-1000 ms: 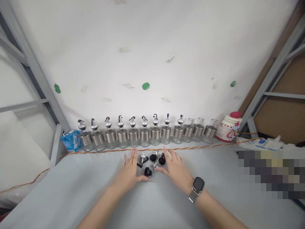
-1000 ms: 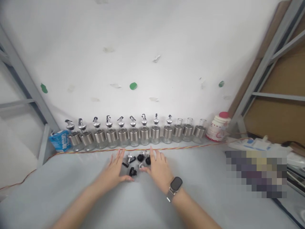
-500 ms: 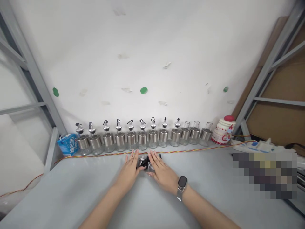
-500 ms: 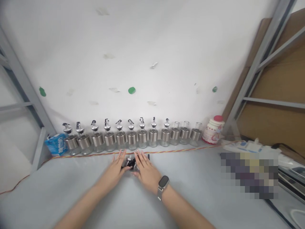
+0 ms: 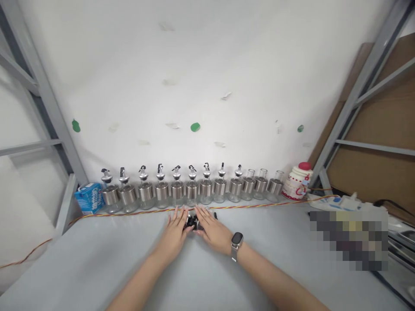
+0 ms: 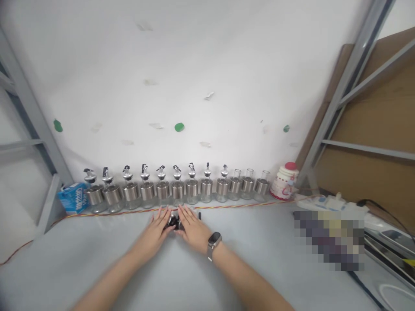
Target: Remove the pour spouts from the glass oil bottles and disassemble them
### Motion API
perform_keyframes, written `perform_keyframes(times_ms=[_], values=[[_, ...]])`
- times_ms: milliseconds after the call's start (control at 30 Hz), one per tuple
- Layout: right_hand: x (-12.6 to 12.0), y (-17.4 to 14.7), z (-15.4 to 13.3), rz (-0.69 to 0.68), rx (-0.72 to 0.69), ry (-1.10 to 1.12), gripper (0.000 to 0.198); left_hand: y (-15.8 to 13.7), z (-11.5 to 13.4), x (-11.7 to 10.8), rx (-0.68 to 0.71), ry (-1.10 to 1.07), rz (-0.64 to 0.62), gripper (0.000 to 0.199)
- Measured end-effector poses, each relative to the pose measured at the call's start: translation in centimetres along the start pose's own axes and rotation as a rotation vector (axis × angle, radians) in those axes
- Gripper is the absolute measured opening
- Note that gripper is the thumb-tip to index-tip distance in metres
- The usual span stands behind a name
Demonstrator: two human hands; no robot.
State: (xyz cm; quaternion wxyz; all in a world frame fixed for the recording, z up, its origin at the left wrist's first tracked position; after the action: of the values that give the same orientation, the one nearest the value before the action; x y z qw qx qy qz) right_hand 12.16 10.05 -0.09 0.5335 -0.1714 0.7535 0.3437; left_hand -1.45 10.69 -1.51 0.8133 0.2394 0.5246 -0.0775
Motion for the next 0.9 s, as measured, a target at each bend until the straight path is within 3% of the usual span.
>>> perform_keyframes(times_ms=[100,233,467,567,667,767,900], values=[[-2.3,0.4,1.4,0.174,0.045,0.048,0.056,-0.3,0.3,-1.0,-0.03,-0.034,0.092,0.054],[-5.9,0.3,6.6,0.596,0.441,0.047,0.044,-0.8,1.4,-2.4,-0.024,-0.064,0.219,0.05],[-8.0,0.0,12.6,0.892,0.907,-0.036,0.048,-1.2,1.6,-2.0,-0.025,-0.039,0.253,0.05],[-7.9,-0.5,14.1,0.924,1.062,-0.053,0.053,-1.2,0.9,-1.5,-0.069,-0.035,0.232,0.052],[-7.3,-0.3,15.4,0.875,1.096,-0.04,0.051,-1.2,0.7,-1.5,-0.123,-0.058,0.167,0.059],[-7.0,0.1,15.8,0.839,1.053,-0.033,0.048,-1.3,1.2,-1.8,-0.144,-0.08,0.072,0.081],[-8.1,-0.3,13.9,0.874,0.958,-0.066,0.05,-1.3,2.3,-2.4,-0.1,-0.092,0.039,0.097]])
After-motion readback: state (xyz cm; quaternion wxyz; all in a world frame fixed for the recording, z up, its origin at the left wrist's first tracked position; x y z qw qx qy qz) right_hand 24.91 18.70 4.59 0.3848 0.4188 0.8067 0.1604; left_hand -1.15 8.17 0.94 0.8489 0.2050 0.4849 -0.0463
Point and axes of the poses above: each hand's wrist, its own y-axis towards the middle knuckle, its own x-axis out of the palm, z = x × y, the point moved 5 cm from there along y, towards the middle knuckle
